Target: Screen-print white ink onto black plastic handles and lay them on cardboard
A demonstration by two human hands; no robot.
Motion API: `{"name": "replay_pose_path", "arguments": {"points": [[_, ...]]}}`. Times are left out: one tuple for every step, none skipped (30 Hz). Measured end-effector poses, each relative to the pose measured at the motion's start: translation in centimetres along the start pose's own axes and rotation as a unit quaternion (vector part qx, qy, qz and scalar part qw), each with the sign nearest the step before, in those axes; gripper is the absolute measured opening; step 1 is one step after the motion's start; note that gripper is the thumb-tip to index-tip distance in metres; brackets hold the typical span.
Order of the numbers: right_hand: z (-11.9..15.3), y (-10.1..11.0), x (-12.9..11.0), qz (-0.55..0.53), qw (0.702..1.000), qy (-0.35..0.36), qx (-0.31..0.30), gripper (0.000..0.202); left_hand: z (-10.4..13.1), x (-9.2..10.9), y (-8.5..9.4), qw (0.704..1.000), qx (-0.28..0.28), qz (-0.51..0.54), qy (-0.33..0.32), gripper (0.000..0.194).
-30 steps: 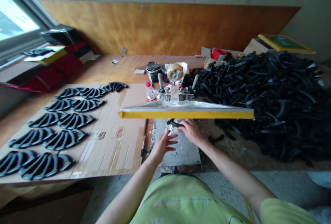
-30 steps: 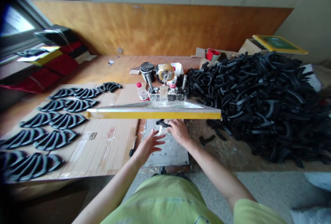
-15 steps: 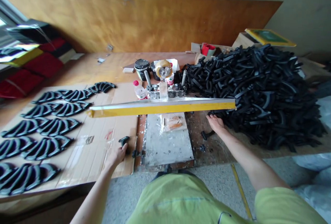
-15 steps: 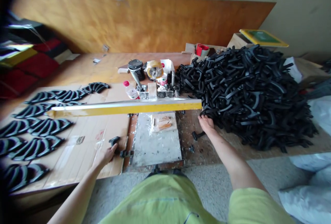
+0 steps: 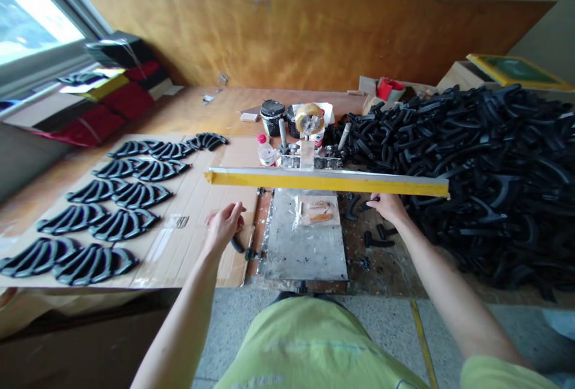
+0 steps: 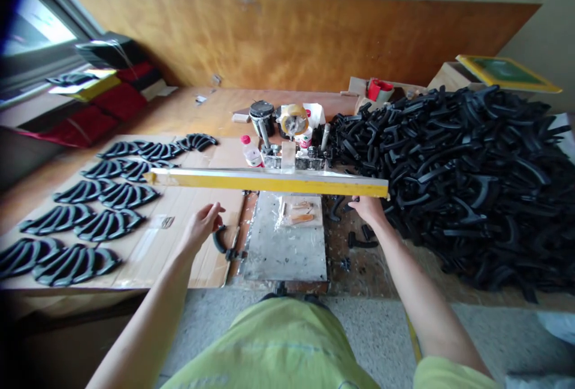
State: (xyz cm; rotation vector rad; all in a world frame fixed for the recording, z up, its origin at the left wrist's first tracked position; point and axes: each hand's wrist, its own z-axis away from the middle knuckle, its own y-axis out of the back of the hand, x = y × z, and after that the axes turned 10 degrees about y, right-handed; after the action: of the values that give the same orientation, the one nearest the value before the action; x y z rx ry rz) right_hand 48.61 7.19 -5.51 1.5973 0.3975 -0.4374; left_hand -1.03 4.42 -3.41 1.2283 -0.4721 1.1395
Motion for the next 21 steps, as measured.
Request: {"name": "replay_pose_path", "arguments": {"points": [[0.0,-0.1,-0.8,0.018,0.999,0.007,0.035,0.013,0.3,1.4,-0.1,0.999,-0.005,0.024,-0.020,0.052],[0.1,-0.3,-1.7,0.019,0.998,0.020,0.060,0.014,0.7,2.8,-0.2,0.998,-0.009,0.054,-0.042,0.049],[0.1,-0.6,-2.5,0.001,0.997,0.040,0.070,0.016,1.0,4.2,-0.2,0.994,-0.009,0.087,-0.064,0.046],[0.2,-1.0,-3.3,-0.035,0.995,0.068,0.063,0.019,1.4,5.5,-0.2,0.989,-0.006,0.122,-0.081,0.043],[0.3,-1.6,-4.1,-0.077,0.991,0.103,0.043,0.023,1.8,6.8,-0.2,0.983,-0.004,0.159,-0.096,0.041],[0.4,-2.4,-5.0,-0.116,0.983,0.140,0.017,0.026,2.1,8.0,-0.2,0.974,-0.004,0.197,-0.109,0.039],[0.4,-3.4,-5.9,-0.146,0.973,0.177,-0.011,0.028,2.3,9.1,-0.3,0.966,-0.008,0.229,-0.121,0.038],[0.4,-4.4,-6.8,-0.162,0.963,0.211,-0.037,0.029,2.5,10.1,-0.5,0.958,-0.013,0.253,-0.134,0.038],[0.3,-5.5,-7.6,-0.165,0.955,0.240,-0.056,0.028,2.8,11.0,-0.7,0.953,-0.018,0.264,-0.147,0.039],[0.3,-6.6,-8.3,-0.157,0.949,0.266,-0.068,0.028,3.0,11.8,-0.9,0.951,-0.021,0.263,-0.159,0.040],[0.2,-7.5,-8.8,-0.141,0.944,0.289,-0.072,0.028,3.2,12.5,-1.1,0.953,-0.022,0.253,-0.168,0.040],[0.2,-8.2,-9.3,-0.120,0.941,0.310,-0.069,0.027,3.4,13.0,-1.3,0.956,-0.021,0.237,-0.172,0.040],[0.2,-8.8,-9.5,-0.095,0.937,0.330,-0.063,0.027,3.6,13.3,-1.5,0.959,-0.019,0.222,-0.173,0.038],[0.4,-9.1,-9.7,-0.071,0.933,0.349,-0.057,0.027,3.8,13.6,-1.7,0.962,-0.017,0.210,-0.173,0.036],[0.6,-9.3,-9.9,-0.048,0.928,0.365,-0.053,0.027,3.9,13.7,-1.9,0.963,-0.017,0.205,-0.171,0.034],[0.9,-9.4,-10.1,-0.029,0.924,0.377,-0.051,0.028,4.1,13.8,-2.1,0.963,-0.018,0.206,-0.170,0.033],[1.2,-9.4,-10.3,-0.013,0.922,0.384,-0.052,0.030,4.1,13.8,-2.3,0.962,-0.020,0.211,-0.170,0.032],[1.7,-9.4,-10.5,0.000,0.921,0.387,-0.053,0.032,4.2,13.8,-2.4,0.961,-0.023,0.218,-0.169,0.033],[2.1,-9.5,-10.8,0.011,0.921,0.386,-0.053,0.034,4.2,13.8,-2.5,0.960,-0.027,0.223,-0.169,0.034],[2.4,-9.5,-11.0,0.020,0.922,0.383,-0.053,0.035,4.2,13.7,-2.6,0.959,-0.029,0.227,-0.167,0.035],[2.8,-9.4,-11.2,0.026,0.923,0.379,-0.054,0.037,4.1,13.6,-2.6,0.960,-0.029,0.226,-0.165,0.037]]}}
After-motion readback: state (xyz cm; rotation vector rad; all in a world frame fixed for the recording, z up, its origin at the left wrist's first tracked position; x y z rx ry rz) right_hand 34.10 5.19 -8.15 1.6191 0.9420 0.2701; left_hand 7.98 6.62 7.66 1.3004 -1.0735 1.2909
